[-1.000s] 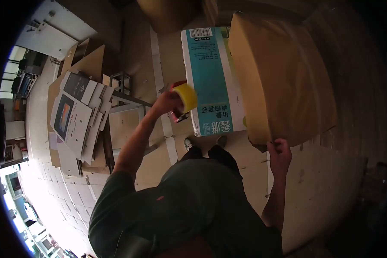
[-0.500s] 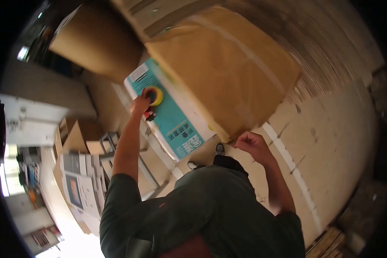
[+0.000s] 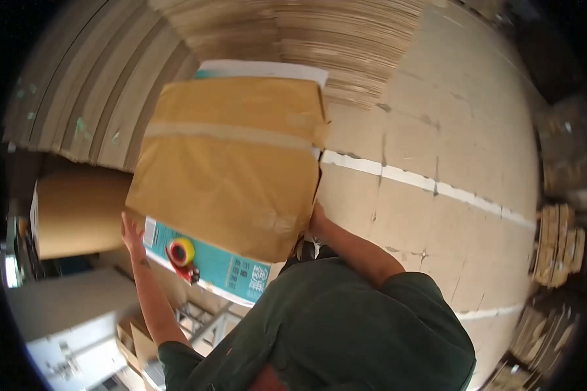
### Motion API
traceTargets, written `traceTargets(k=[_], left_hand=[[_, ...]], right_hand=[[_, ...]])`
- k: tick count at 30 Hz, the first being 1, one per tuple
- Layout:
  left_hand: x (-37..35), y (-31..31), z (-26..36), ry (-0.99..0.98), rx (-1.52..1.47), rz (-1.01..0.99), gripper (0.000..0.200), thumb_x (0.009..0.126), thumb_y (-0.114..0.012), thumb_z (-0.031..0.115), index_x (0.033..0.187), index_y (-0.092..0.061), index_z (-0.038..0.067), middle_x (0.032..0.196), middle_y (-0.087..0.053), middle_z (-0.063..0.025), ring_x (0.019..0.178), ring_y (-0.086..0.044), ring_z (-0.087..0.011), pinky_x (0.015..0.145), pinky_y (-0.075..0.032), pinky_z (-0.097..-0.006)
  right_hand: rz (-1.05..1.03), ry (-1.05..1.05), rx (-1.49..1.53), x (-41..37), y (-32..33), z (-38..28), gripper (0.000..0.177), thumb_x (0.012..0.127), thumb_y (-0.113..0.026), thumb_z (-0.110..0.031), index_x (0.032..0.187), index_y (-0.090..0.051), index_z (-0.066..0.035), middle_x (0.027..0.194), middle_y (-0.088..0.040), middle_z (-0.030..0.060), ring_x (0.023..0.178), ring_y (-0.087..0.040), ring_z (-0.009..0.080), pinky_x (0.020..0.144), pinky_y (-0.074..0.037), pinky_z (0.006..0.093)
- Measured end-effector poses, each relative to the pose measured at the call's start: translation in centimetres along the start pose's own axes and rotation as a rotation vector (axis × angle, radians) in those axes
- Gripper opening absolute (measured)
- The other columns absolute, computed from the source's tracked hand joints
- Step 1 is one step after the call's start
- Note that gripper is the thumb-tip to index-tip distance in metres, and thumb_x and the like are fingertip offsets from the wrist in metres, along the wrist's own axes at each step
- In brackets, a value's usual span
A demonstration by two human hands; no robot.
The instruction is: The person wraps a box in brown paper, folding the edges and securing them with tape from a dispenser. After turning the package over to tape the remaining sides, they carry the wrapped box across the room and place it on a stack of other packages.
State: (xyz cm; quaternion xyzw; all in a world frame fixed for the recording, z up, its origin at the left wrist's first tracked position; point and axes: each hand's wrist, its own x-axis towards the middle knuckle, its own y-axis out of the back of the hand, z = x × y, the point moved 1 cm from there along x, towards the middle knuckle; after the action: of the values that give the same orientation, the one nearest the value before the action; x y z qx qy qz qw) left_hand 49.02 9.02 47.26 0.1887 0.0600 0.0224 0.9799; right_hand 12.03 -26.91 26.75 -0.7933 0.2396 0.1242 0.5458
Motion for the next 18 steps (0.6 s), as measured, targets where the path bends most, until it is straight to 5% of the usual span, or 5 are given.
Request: traceTargets(k=[4,9,12,16,18], left_hand=[[4.8,-3.4,-1.2,0.136,-0.34,-0.251,0.068,0.091,-0.052,0.057,0.14,-0.043,0.012,0.135,-0.051,-0.0097,0.119,-0.052,-0.0208,0.09,-0.047,-0.0361],[5.6,-5.6,-2.6,0.103,-0.522,-0.294,0.064,0.092,-0.047,0.061,0.129,-0.052,0.01,0.125,-0.057,-0.0055,0.11,-0.055,-0.0152,0.078,-0.049,-0.0339],[4.8,-6.0,-1.9,0.057,-0.584,-0.264,0.061,0.093,-0.047,0.059,0.127,-0.053,0.009,0.123,-0.058,-0.0053,0.106,-0.057,-0.0139,0.07,-0.051,-0.0323],[4.1,-5.3,-2.1,0.18,-0.339,-0.268,0.063,0.092,-0.046,0.06,0.132,-0.049,0.011,0.126,-0.057,-0.0052,0.108,-0.057,-0.0155,0.076,-0.05,-0.0296],[-2.4,-7.4,0.9,0.174,-0.37,-0.129,0.065,0.092,-0.045,0.062,0.138,-0.044,0.015,0.135,-0.052,-0.0048,0.118,-0.052,-0.0183,0.09,-0.044,-0.0319]], right_hand=[[-0.02,-0.054,0.253,1.0,-1.3,-1.3,0.07,0.091,-0.04,-0.066,0.134,-0.049,-0.012,0.13,-0.056,0.0088,0.118,-0.052,0.0242,0.098,-0.045,0.0441],[0.021,0.132,0.214,-2.1,-6.4,-3.8,0.068,0.092,-0.039,-0.065,0.135,-0.049,-0.013,0.129,-0.057,0.0092,0.117,-0.054,0.0254,0.098,-0.045,0.0463],[0.156,0.189,0.167,-3.9,-9.6,-5.8,0.042,0.097,-0.047,-0.037,0.123,-0.054,-0.005,0.112,-0.063,0.0095,0.102,-0.062,0.0261,0.087,-0.053,0.044],[-0.018,0.059,0.146,-1.5,-3.7,-9.3,0.067,0.092,-0.04,-0.062,0.137,-0.047,-0.012,0.128,-0.058,0.01,0.116,-0.057,0.029,0.099,-0.045,0.0486],[-0.125,0.021,-0.085,-1.6,-2.6,-14.7,0.065,0.093,-0.04,-0.059,0.136,-0.048,-0.012,0.129,-0.058,0.0117,0.119,-0.055,0.0303,0.1,-0.044,0.0489]])
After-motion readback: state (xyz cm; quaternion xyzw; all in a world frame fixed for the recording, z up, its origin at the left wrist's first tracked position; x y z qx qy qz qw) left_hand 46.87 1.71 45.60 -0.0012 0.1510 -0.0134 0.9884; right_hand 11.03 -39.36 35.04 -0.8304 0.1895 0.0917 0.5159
